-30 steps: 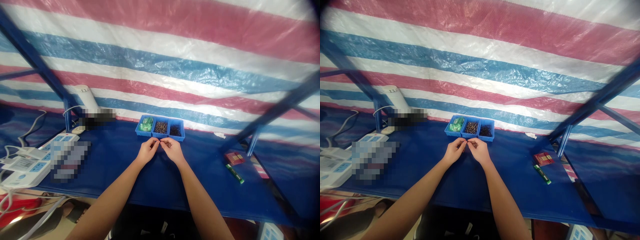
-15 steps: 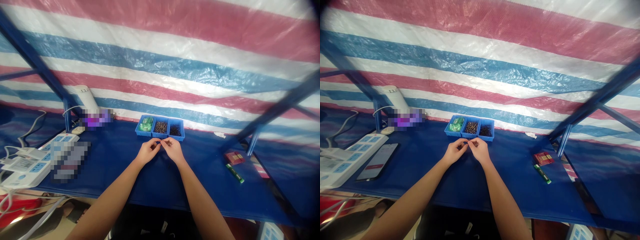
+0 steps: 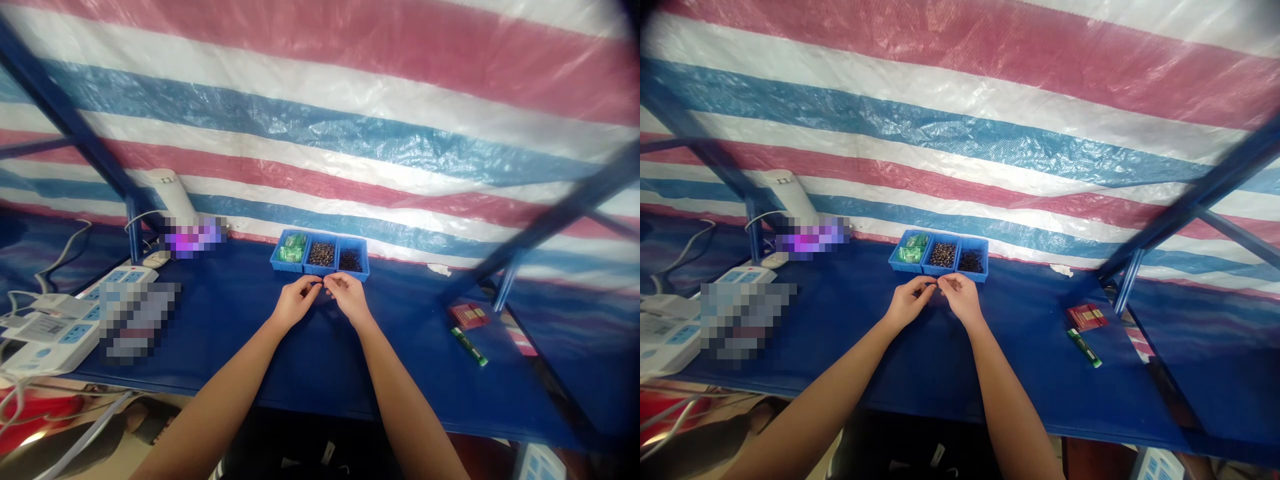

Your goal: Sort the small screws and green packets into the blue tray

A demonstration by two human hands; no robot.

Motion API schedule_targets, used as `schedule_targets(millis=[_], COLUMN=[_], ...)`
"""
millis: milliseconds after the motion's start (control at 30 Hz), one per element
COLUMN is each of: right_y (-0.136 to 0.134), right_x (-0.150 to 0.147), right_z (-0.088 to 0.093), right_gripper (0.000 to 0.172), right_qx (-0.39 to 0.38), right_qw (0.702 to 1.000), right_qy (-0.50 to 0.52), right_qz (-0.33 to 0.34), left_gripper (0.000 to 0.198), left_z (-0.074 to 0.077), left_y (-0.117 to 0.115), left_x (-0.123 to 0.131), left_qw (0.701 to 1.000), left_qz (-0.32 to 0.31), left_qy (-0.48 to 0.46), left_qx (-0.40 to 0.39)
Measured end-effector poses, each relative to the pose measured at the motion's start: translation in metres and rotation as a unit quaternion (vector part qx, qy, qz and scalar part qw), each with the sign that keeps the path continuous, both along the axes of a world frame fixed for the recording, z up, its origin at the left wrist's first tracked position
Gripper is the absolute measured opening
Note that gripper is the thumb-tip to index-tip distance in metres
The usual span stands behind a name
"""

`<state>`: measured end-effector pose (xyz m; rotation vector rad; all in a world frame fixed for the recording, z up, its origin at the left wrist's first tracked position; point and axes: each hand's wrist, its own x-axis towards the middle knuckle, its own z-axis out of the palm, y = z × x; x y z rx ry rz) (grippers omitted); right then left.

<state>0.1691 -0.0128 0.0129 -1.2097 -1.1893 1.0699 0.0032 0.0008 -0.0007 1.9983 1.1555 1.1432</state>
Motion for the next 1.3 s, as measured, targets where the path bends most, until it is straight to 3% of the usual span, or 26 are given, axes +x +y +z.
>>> schedule_targets(millis=[400, 833, 1033, 1300], right_y=[-0.001, -0.002, 0.001, 0.008], right_x=[0.000, -0.001, 0.007, 0.023], right_z=[0.000, 0.005, 0.008, 0.004], right_gripper=[0.029, 0.029, 0.030, 0.036], right_qx=[0.017, -0.017, -0.033, -0.029], right_qw=[1.000, 0.997, 0.986, 0.979], right_qy=[-0.008, 0.076, 0.155, 0.138], right_qz=[0.001, 0.018, -0.052, -0.150], left_gripper=[0.026, 0.024, 0.023, 0.022], left_z=[0.000, 0.001, 0.000, -0.001], left_y=[-0.001, -0.001, 0.000, 0.002], left_x=[0.001, 0.001, 0.001, 0.000], left_qw=[0.999, 0.997, 0.999, 0.999], left_qz=[0.033, 0.061, 0.046, 0.044], left_qy=[-0.002, -0.019, -0.006, 0.020], left_qx=[0.024, 0.052, 0.026, 0.005])
